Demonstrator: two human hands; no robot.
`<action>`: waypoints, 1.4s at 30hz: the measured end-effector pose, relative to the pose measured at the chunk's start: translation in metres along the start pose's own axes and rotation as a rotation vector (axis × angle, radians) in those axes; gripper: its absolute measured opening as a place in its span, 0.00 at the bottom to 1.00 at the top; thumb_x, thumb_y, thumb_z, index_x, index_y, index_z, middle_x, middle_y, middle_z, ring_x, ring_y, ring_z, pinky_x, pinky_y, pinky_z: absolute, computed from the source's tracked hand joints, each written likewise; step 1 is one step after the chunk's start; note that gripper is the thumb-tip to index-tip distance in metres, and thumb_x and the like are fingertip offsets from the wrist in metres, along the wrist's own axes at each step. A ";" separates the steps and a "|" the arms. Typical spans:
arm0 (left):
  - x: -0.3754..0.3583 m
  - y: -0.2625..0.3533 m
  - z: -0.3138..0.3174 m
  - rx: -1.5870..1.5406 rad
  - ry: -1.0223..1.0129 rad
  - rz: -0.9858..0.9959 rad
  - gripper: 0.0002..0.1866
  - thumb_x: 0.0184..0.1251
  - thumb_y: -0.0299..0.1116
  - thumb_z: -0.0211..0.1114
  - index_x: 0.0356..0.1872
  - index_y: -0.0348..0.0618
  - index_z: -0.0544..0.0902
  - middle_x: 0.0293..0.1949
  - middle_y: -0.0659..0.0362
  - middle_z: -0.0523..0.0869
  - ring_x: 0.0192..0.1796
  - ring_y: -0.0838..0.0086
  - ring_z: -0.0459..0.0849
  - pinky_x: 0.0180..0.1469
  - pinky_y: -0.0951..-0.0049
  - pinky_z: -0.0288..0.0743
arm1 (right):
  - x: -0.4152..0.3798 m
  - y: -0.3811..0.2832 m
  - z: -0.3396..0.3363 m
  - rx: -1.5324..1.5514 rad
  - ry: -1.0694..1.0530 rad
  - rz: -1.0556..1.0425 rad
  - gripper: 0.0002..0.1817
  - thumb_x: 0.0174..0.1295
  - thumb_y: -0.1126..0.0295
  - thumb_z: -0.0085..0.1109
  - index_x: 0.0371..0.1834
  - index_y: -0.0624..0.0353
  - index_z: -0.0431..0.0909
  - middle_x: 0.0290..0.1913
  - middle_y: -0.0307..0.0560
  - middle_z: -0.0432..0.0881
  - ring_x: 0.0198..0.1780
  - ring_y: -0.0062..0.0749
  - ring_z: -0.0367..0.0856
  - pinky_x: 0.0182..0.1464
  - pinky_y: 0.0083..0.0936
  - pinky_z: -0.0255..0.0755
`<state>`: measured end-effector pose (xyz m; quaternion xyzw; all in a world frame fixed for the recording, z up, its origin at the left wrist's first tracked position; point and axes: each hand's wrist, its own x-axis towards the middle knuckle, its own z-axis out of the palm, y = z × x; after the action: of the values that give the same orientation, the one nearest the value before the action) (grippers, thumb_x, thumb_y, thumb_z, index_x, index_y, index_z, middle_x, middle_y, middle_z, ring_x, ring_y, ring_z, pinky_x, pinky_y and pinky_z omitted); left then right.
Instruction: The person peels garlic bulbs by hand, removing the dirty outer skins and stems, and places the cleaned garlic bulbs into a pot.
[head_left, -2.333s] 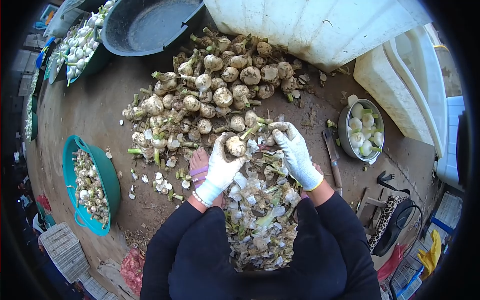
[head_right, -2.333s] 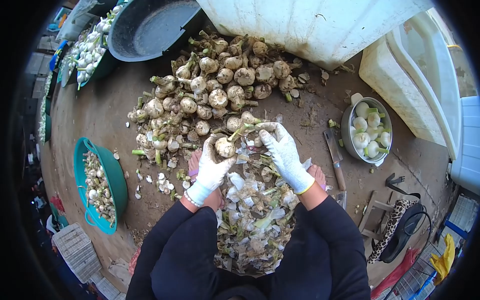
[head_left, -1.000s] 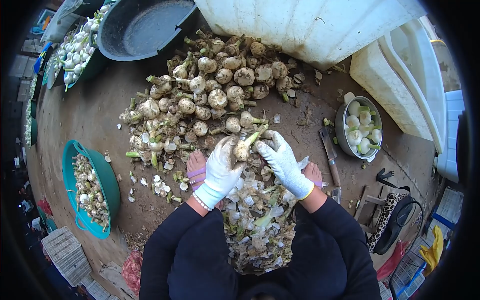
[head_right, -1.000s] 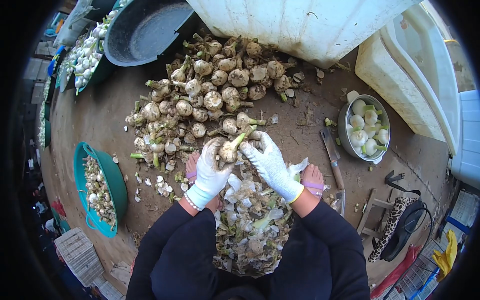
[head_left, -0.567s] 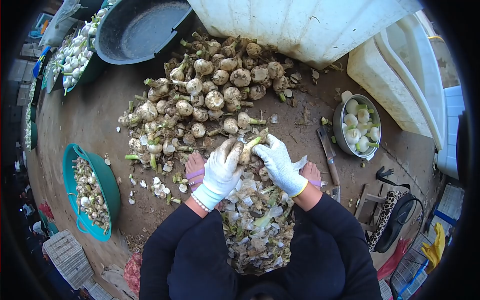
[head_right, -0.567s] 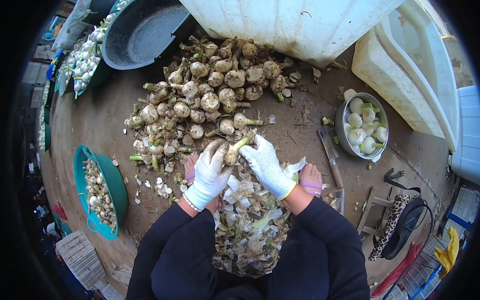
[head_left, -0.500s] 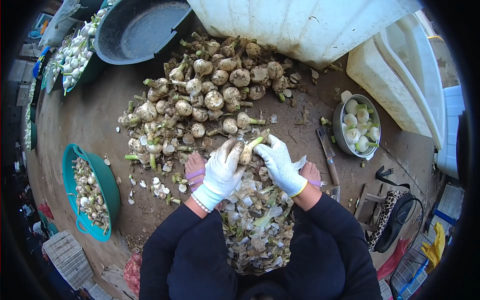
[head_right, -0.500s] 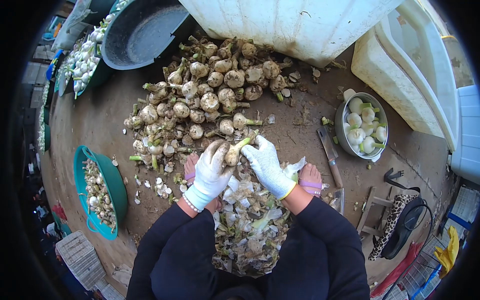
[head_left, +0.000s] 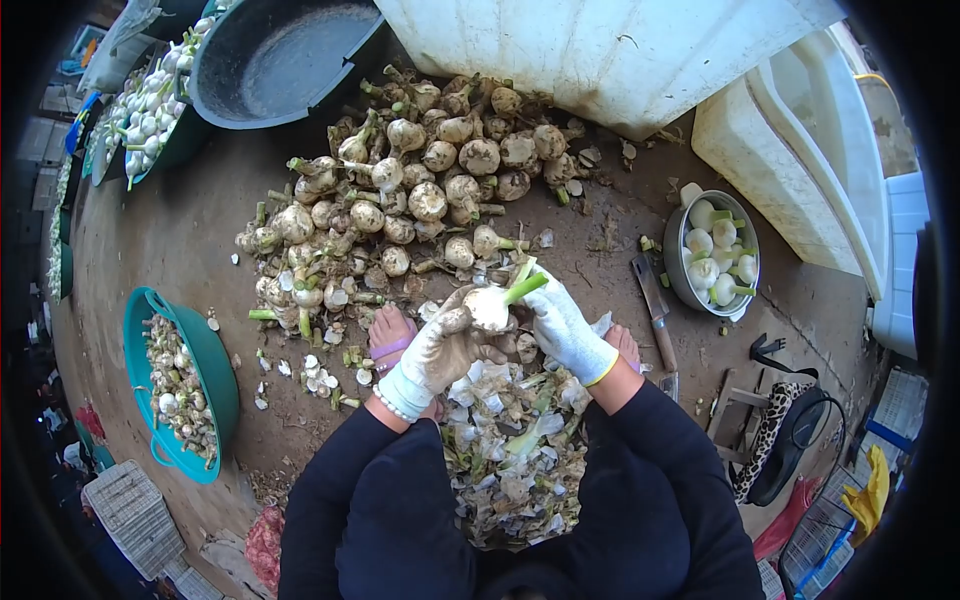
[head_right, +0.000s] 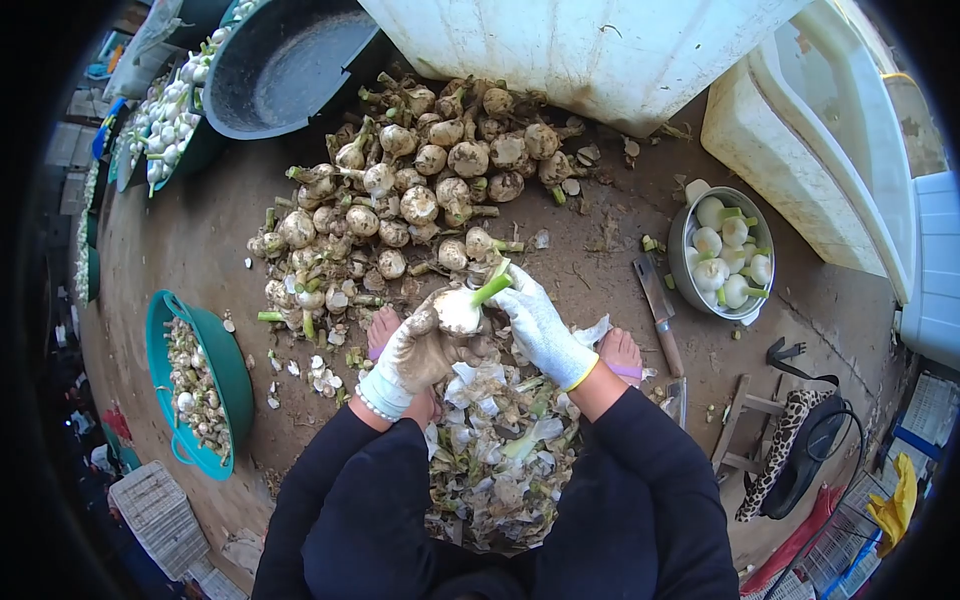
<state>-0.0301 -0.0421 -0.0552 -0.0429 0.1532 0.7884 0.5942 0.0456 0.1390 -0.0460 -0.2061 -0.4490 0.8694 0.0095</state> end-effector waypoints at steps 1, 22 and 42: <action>0.001 0.003 0.018 0.032 0.055 0.068 0.30 0.65 0.32 0.62 0.68 0.45 0.64 0.62 0.46 0.73 0.59 0.50 0.78 0.57 0.47 0.77 | 0.001 -0.009 -0.005 -0.129 -0.015 0.071 0.25 0.64 0.74 0.52 0.66 0.63 0.64 0.54 0.44 0.76 0.51 0.22 0.75 0.54 0.20 0.71; -0.010 0.001 0.038 1.392 0.112 0.019 0.20 0.60 0.28 0.68 0.52 0.35 0.76 0.45 0.55 0.82 0.46 0.67 0.82 0.51 0.70 0.76 | -0.009 -0.035 -0.013 -0.368 0.173 -0.090 0.11 0.63 0.75 0.60 0.48 0.62 0.78 0.45 0.40 0.82 0.47 0.20 0.77 0.52 0.21 0.72; -0.002 0.006 0.035 2.049 0.287 0.626 0.13 0.44 0.20 0.67 0.36 0.40 0.80 0.37 0.53 0.79 0.39 0.56 0.80 0.40 0.61 0.74 | -0.017 -0.028 0.002 -0.564 0.152 -0.137 0.10 0.61 0.74 0.63 0.45 0.62 0.80 0.41 0.40 0.83 0.43 0.20 0.79 0.46 0.20 0.74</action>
<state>-0.0311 -0.0352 -0.0202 0.4236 0.8121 0.3897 0.0962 0.0559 0.1510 -0.0170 -0.2342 -0.6836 0.6898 0.0440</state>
